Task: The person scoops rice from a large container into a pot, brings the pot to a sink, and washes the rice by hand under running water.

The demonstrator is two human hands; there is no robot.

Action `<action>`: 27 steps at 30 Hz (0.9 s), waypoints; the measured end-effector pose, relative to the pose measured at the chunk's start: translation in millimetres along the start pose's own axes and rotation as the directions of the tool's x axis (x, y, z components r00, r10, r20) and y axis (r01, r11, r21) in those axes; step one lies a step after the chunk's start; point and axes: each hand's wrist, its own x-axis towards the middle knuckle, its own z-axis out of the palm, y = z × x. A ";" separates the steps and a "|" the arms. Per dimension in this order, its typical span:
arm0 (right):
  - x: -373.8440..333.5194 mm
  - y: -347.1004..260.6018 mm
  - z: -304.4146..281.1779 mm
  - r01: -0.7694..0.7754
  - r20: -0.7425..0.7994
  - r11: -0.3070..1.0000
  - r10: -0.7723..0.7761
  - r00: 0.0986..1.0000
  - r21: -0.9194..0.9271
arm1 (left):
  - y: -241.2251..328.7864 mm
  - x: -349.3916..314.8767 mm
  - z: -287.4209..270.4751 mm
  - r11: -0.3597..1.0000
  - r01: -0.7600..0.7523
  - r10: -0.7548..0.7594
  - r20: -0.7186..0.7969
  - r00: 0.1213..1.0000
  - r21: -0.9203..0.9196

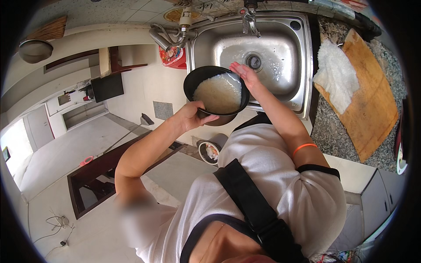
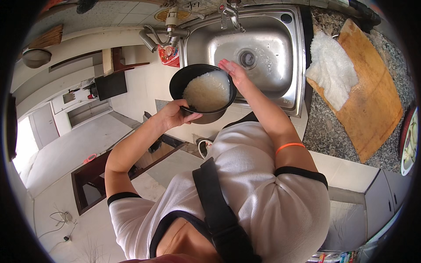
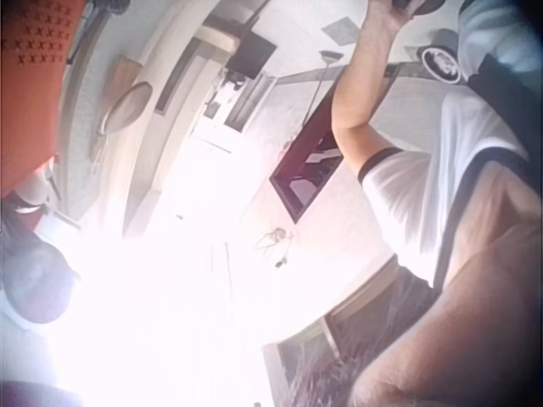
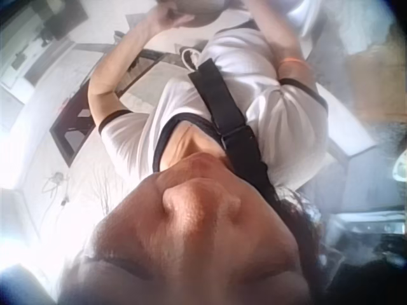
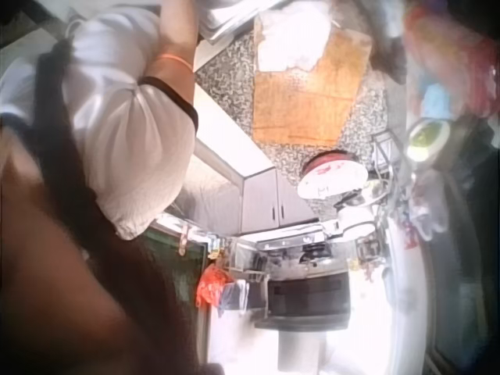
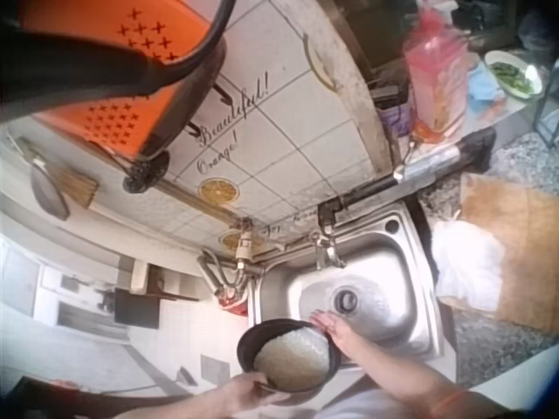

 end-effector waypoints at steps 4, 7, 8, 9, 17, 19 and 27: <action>0.7 -0.3 0.7 -0.008 -0.007 1.000 0.009 1.000 0.020 | 0.3 1.1 -2.0 1.000 -0.003 0.002 0.032 0.999 0.014; 1.3 -1.1 0.7 -0.015 -0.016 0.999 0.016 1.000 0.048 | 0.8 3.3 -3.2 1.000 0.014 -0.014 0.045 0.999 0.010; 1.1 -1.5 1.2 -0.018 -0.023 0.998 0.020 1.000 0.058 | 1.0 3.6 -3.1 1.000 0.018 -0.018 0.045 0.999 0.008; 0.8 -1.9 1.1 -0.020 -0.027 0.998 0.022 0.999 0.066 | 1.1 3.8 -3.0 1.000 0.023 -0.023 0.044 0.999 0.006; 0.1 -3.3 -2.0 -0.009 -0.047 0.998 0.012 0.999 0.057 | 1.3 4.0 0.9 1.000 0.017 -0.018 0.057 0.998 0.017; -1.5 -3.1 0.7 0.000 -0.068 0.998 0.004 0.998 0.056 | 1.6 4.3 1.3 1.000 0.019 -0.020 0.048 0.999 0.021; -6.6 -1.7 6.7 0.011 -0.100 0.999 -0.006 0.995 0.046 | 4.2 2.7 5.0 0.999 0.034 -0.035 0.024 0.999 0.030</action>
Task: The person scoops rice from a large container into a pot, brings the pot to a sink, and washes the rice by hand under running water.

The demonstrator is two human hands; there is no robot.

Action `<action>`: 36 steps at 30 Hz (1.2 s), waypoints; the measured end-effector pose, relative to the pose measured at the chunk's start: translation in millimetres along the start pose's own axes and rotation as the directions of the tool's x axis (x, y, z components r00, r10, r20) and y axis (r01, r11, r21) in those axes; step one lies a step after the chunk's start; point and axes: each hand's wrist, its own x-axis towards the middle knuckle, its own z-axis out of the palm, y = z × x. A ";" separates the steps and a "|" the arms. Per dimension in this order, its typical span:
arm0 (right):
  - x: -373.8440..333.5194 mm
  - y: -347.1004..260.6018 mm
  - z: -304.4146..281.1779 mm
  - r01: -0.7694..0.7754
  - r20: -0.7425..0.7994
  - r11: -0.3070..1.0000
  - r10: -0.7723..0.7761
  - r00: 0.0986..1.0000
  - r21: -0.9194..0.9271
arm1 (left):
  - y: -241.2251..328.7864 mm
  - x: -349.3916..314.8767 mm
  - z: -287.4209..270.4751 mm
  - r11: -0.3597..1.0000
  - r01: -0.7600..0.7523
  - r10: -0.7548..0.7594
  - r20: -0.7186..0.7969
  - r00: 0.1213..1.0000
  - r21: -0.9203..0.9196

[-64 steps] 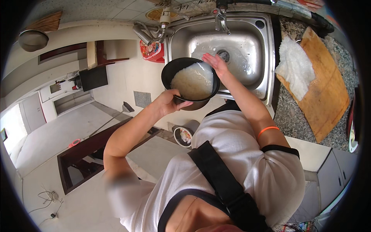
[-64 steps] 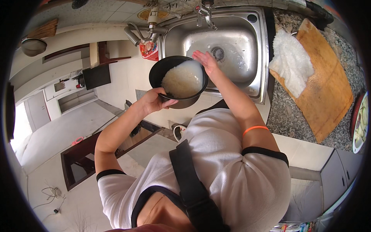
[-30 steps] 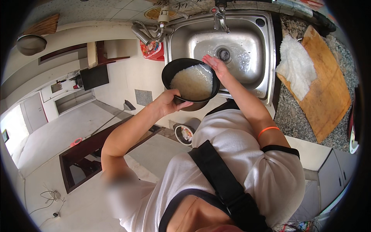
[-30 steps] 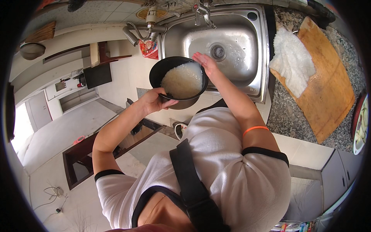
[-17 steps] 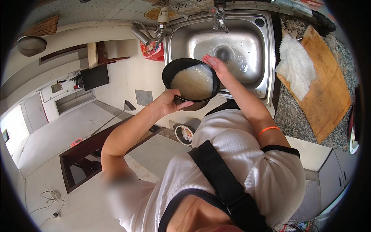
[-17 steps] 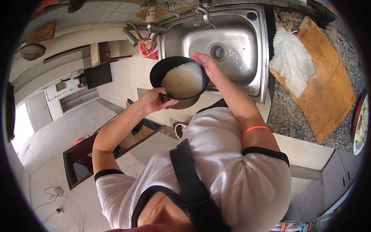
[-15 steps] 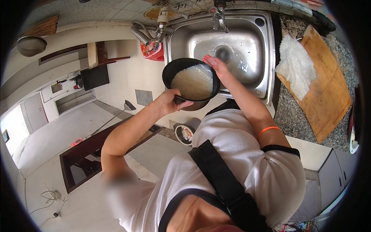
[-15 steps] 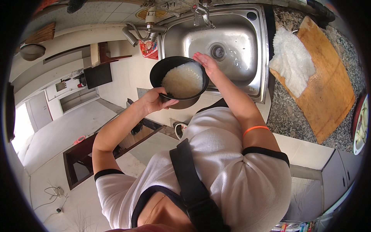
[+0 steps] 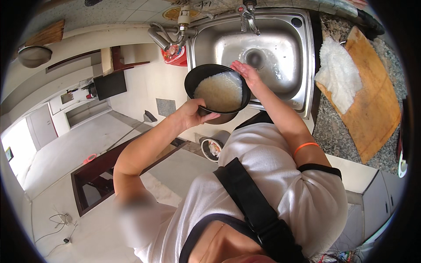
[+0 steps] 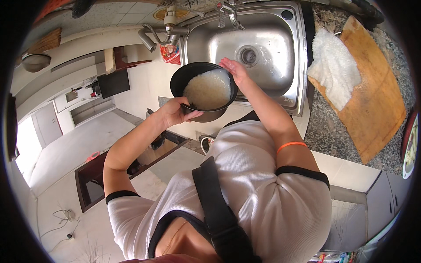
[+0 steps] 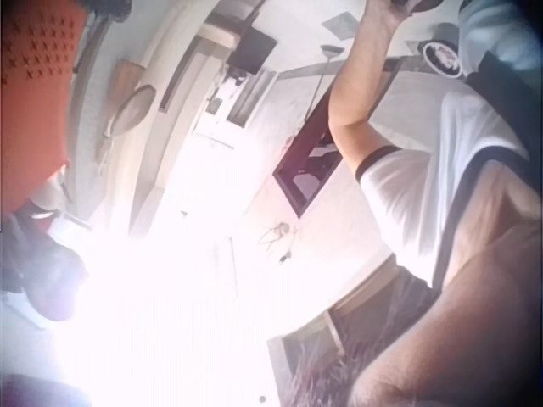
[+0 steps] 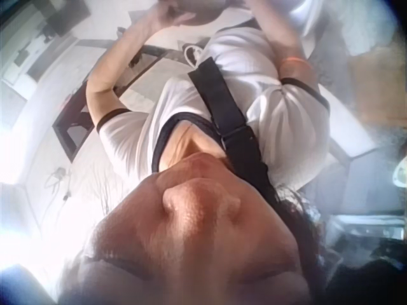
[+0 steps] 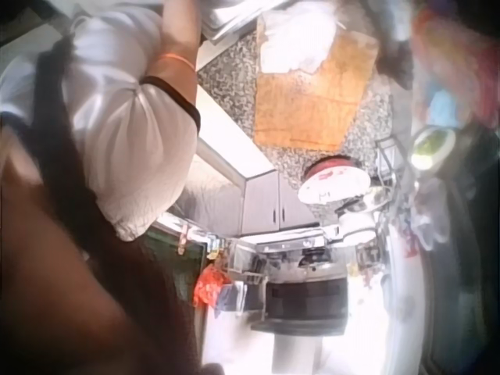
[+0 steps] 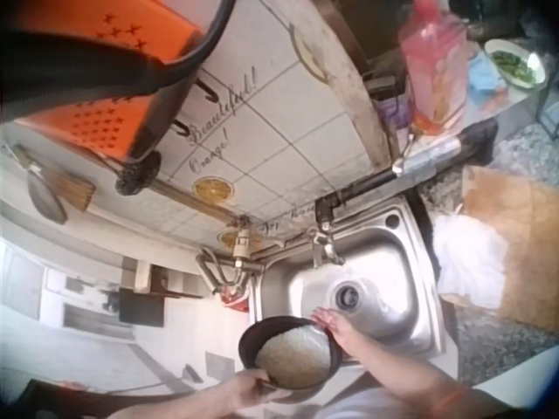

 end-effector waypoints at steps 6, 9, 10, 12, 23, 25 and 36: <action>-0.2 0.4 -1.7 0.000 0.005 1.000 0.000 1.000 -0.008 | 1.3 2.3 1.7 1.000 -0.002 0.002 -0.023 1.000 -0.015; -1.9 -0.6 0.6 -0.012 -0.017 1.000 0.012 1.000 -0.002 | 2.3 2.8 3.2 1.000 -0.004 0.004 -0.026 1.000 -0.008; -1.9 -0.6 -0.4 -0.019 -0.016 1.000 0.019 1.000 0.008 | 2.5 3.0 3.1 1.000 -0.005 0.005 -0.026 1.000 -0.005; 0.0 -0.2 -3.5 -0.031 -0.008 0.999 0.032 0.999 0.039 | 3.2 4.2 2.8 1.000 -0.004 0.004 -0.026 1.000 0.004; 8.6 3.2 -14.3 0.032 0.034 0.999 -0.032 0.999 0.006 | 6.6 10.3 1.8 1.000 0.011 -0.011 -0.026 1.000 0.005; 6.0 1.7 -11.4 -0.004 -0.001 0.999 0.004 1.000 0.041 | 6.7 10.6 1.3 1.000 0.002 -0.001 -0.031 1.000 0.006; -28.1 -65.1 -12.5 -0.029 -0.241 0.574 -0.296 0.924 -0.818 | -14.7 42.4 -20.9 0.988 -0.050 0.082 0.222 0.972 -0.145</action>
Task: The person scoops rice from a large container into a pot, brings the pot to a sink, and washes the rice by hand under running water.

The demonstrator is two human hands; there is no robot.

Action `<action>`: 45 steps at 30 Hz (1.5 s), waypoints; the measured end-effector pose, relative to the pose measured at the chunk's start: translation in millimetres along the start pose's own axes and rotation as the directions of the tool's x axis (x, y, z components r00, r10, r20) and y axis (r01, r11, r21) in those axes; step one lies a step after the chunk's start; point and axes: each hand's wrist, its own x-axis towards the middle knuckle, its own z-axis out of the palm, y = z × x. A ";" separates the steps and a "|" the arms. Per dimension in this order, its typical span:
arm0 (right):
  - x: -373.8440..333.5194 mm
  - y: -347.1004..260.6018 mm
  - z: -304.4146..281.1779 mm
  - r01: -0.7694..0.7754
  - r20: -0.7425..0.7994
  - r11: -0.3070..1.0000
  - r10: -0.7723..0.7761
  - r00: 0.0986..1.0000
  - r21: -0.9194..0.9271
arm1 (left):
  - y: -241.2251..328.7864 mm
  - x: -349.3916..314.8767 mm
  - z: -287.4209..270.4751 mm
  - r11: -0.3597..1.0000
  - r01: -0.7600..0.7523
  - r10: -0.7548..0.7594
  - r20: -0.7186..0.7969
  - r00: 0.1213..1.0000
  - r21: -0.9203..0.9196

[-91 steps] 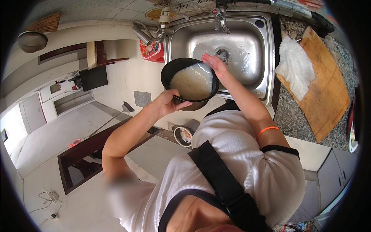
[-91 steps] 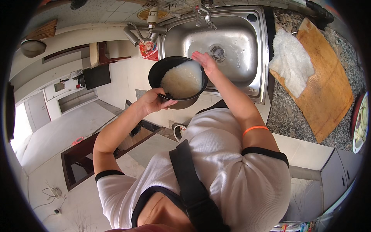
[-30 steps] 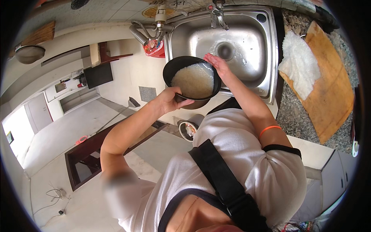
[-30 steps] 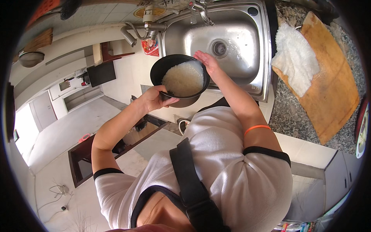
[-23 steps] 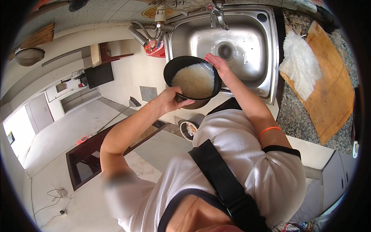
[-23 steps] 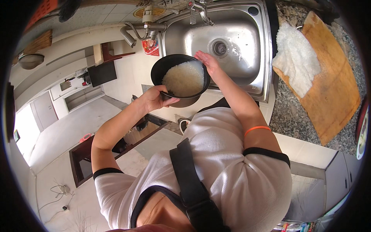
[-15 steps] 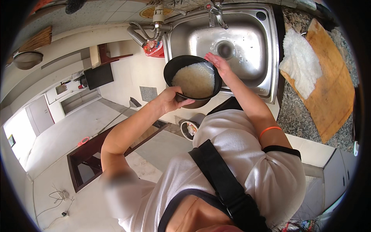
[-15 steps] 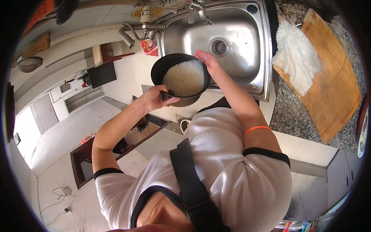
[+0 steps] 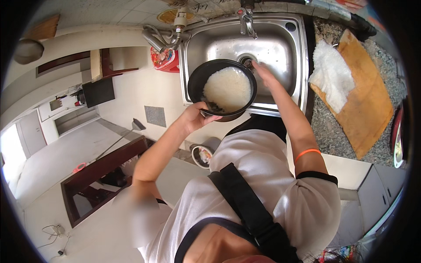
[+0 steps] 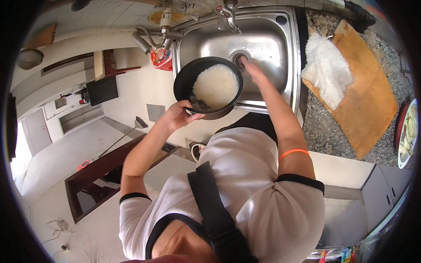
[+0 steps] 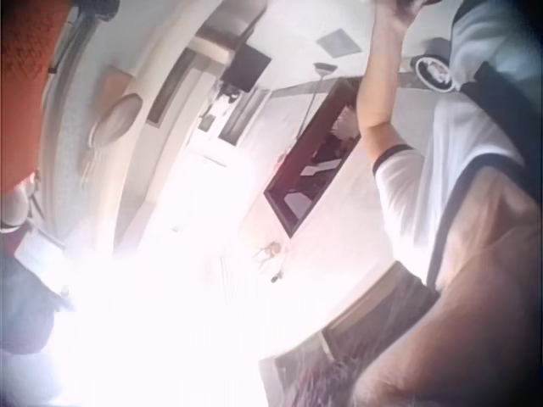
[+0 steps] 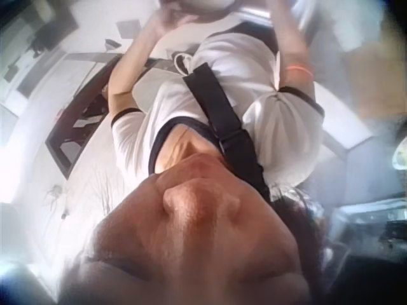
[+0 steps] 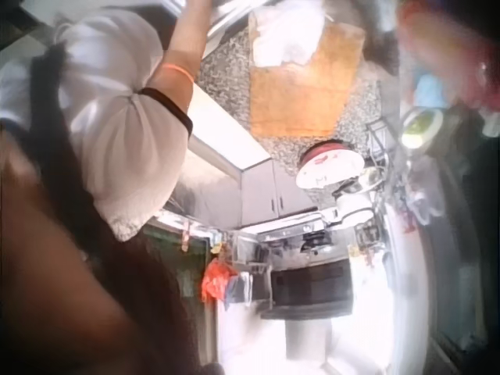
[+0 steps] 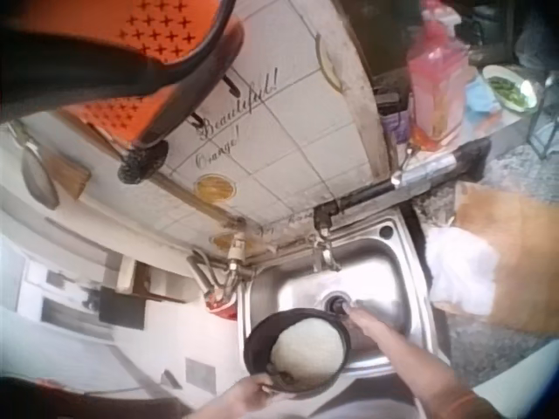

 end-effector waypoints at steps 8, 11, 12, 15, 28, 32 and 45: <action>-64.0 -139.7 -19.6 0.746 0.035 0.598 -0.773 0.634 -0.292 | -24.3 41.5 33.6 0.977 -0.166 0.196 0.260 0.945 -0.133; -78.4 -171.7 5.3 0.766 0.253 0.294 -0.826 0.505 -0.571 | -20.7 53.9 52.7 0.966 -0.162 0.219 0.308 0.926 -0.200; -86.9 -172.9 13.8 0.694 0.312 0.062 -0.862 0.399 -0.717 | -20.0 55.3 57.7 0.958 -0.183 0.246 0.303 0.921 -0.221; -86.2 -168.4 22.1 0.569 0.314 -0.091 -0.899 0.307 -0.817 | -16.3 56.2 68.5 0.953 -0.164 0.247 0.343 0.906 -0.254; -95.3 -180.9 4.1 0.720 0.484 -0.070 -0.784 0.388 -0.690 | -20.7 57.2 71.1 0.953 -0.157 0.247 0.369 0.896 -0.259; -94.8 -182.1 1.9 0.719 0.497 -0.077 -0.773 0.394 -0.690 | -23.1 64.3 71.2 0.948 -0.188 0.276 0.367 0.888 -0.258; -94.9 -185.3 -0.1 0.728 0.513 -0.058 -0.748 0.421 -0.683 | -30.4 71.3 82.5 0.972 -0.127 0.192 0.362 0.912 -0.196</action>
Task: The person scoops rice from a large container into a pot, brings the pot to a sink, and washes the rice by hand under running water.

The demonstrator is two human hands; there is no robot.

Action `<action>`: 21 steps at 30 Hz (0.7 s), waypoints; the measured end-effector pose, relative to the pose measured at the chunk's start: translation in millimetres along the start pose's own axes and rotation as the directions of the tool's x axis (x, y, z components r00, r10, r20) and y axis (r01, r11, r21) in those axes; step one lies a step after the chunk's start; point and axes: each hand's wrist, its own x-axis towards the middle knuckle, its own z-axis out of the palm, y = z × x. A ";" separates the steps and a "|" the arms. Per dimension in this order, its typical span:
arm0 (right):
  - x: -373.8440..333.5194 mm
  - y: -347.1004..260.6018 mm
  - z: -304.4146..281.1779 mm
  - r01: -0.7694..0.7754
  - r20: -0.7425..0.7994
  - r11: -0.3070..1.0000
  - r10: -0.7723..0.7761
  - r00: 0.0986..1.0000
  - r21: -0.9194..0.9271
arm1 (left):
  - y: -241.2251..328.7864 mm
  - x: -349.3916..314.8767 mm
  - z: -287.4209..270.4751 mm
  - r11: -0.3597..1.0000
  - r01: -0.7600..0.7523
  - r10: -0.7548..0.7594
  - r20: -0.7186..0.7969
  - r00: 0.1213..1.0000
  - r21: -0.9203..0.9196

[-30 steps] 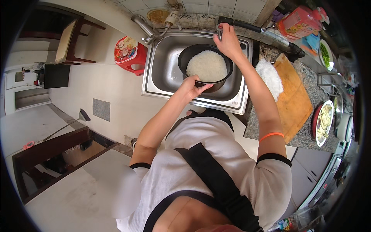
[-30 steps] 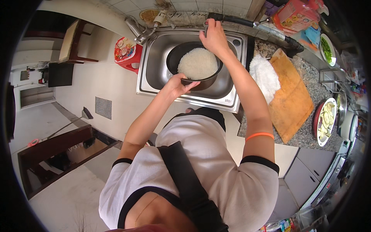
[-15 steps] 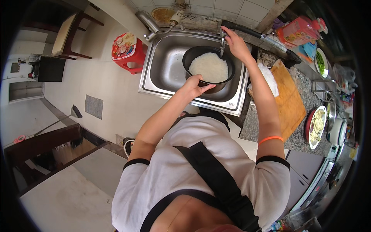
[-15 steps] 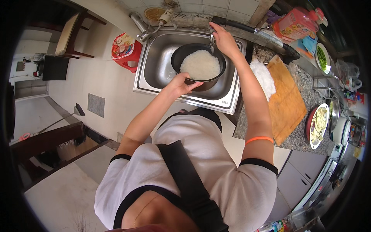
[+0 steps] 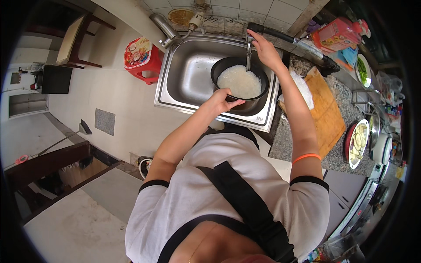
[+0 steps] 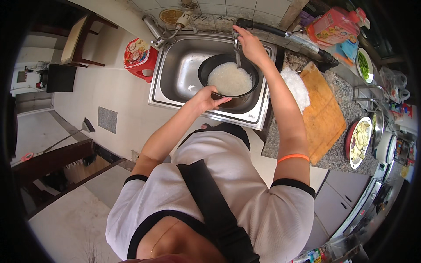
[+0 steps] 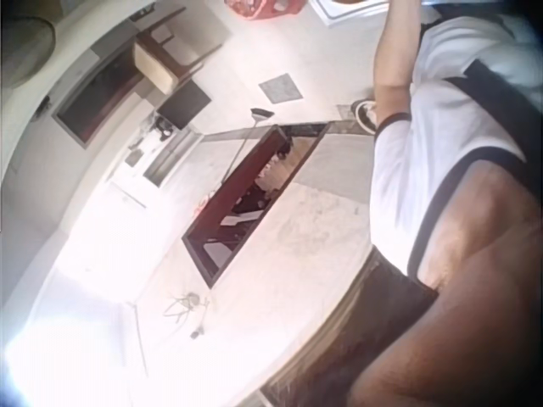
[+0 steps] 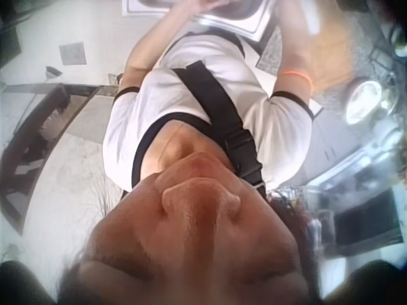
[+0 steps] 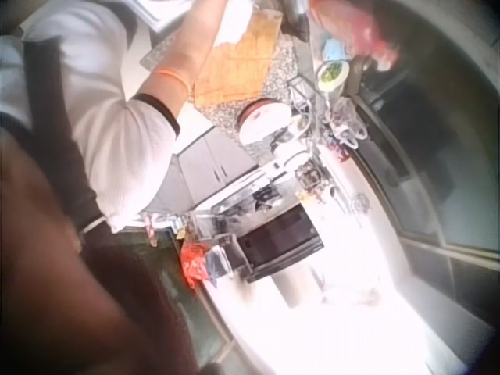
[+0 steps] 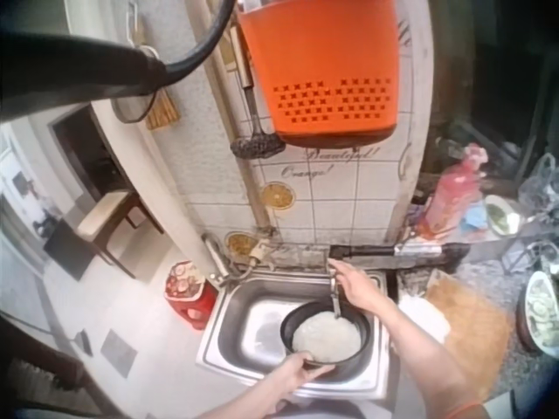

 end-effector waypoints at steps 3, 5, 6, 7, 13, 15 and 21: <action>-0.3 0.0 -1.7 -0.001 0.013 1.000 0.001 1.000 -0.002 | -0.1 4.7 -5.7 1.000 -0.013 0.013 0.006 1.000 -0.006; -0.4 -0.9 -1.9 0.008 0.016 1.000 -0.008 1.000 0.001 | 1.5 7.7 -8.5 1.000 -0.029 0.029 0.002 1.000 -0.008; -0.9 -1.4 -2.6 0.017 0.015 1.000 -0.017 1.000 0.004 | 2.5 8.6 -10.3 0.999 -0.046 0.046 0.018 0.999 -0.021; -0.9 -1.6 -3.1 0.025 0.014 1.000 -0.025 1.000 0.006 | 3.9 8.9 -12.7 0.997 -0.063 0.064 0.033 0.997 -0.035; -0.2 -1.2 -3.1 0.018 0.021 1.000 -0.018 1.000 0.005 | 10.0 17.3 -18.0 0.977 -0.207 0.207 -0.002 0.978 -0.045; -0.3 0.7 -2.0 0.029 0.020 0.999 -0.030 0.999 0.026 | 14.1 15.7 -16.6 0.979 -0.191 0.191 -0.012 0.982 -0.075; -0.2 2.1 -2.1 0.056 0.024 0.997 -0.057 0.998 0.052 | 18.8 16.3 -17.1 0.973 -0.159 0.157 -0.028 0.987 -0.165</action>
